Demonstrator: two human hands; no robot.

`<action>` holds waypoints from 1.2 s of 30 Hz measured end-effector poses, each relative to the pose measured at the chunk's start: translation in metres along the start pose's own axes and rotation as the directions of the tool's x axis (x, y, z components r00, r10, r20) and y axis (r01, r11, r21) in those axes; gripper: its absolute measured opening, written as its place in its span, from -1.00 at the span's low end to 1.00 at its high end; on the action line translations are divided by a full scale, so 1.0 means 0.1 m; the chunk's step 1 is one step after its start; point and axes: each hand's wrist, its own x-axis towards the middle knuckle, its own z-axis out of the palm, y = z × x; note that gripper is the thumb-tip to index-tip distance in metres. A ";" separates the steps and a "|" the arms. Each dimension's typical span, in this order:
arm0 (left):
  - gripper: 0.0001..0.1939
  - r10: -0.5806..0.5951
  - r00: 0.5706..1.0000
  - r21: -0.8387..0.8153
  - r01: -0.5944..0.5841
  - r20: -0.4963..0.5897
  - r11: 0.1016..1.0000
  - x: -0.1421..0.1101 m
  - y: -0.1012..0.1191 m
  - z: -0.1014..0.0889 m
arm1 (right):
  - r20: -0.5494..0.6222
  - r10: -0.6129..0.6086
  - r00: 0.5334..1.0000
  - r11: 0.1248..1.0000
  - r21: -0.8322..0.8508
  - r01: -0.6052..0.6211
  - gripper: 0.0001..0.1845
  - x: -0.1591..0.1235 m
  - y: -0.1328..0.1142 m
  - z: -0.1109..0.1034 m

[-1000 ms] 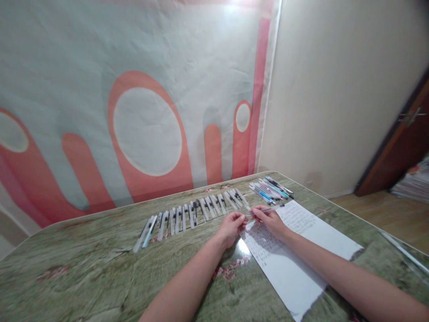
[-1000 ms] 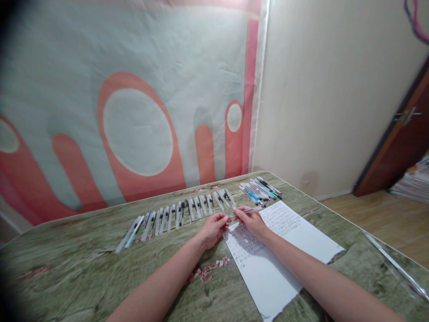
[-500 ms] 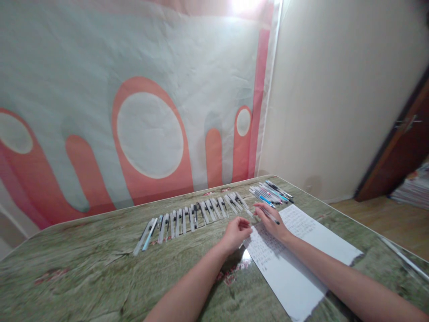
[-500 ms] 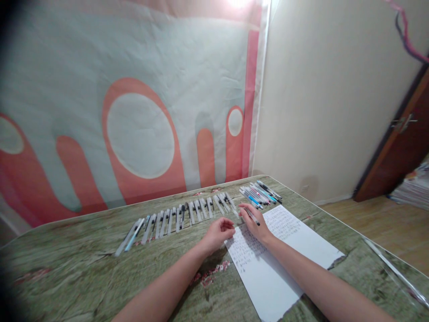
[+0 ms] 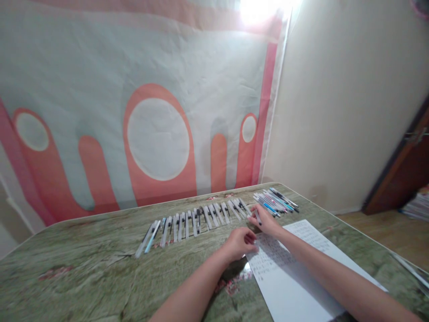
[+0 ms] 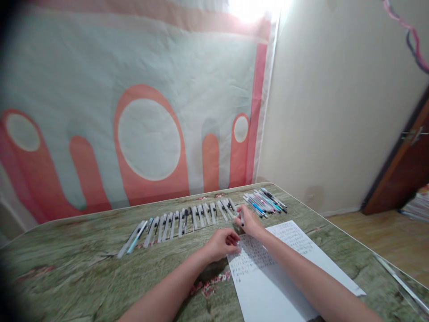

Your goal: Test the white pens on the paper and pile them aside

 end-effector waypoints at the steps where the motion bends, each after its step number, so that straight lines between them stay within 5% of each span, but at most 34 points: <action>1: -0.74 -0.015 1.000 -0.038 0.014 -0.006 0.999 0.01 -0.02 0.00 | 0.002 -0.018 1.000 1.000 0.018 0.018 -0.71 0.01 -0.03 0.01; 5: -0.80 -0.070 0.983 -0.240 0.028 -0.170 0.970 0.08 -0.08 -0.01 | -0.069 -0.046 0.997 0.991 0.121 0.054 -0.68 0.05 -0.08 0.17; 8: -0.71 -0.176 0.915 -0.429 0.004 -0.363 0.903 0.12 -0.08 -0.05 | -0.112 -0.055 0.992 0.989 0.130 0.070 -0.66 0.01 -0.04 0.32; 11: -0.61 -0.211 0.870 -0.502 -0.048 -0.446 0.864 0.12 -0.05 -0.12 | -0.051 -0.151 0.987 0.983 0.095 0.156 -0.69 -0.06 -0.02 0.38; 16: -0.65 -0.200 0.895 -0.535 -0.049 -0.398 0.843 0.11 -0.03 -0.17 | -0.002 -0.267 0.964 0.963 0.034 0.267 -0.74 -0.13 -0.12 0.35; 26: -0.62 -0.373 0.801 -0.766 -0.157 -0.468 0.624 0.19 -0.07 -0.35 | -0.055 -0.294 0.954 0.947 0.118 0.298 -0.63 -0.19 -0.35 0.20; 36: -0.71 -0.408 0.818 -0.822 -0.133 -0.406 0.553 0.18 -0.05 -0.32 | -0.036 -0.289 0.957 0.950 0.109 0.292 -0.81 -0.23 -0.37 0.25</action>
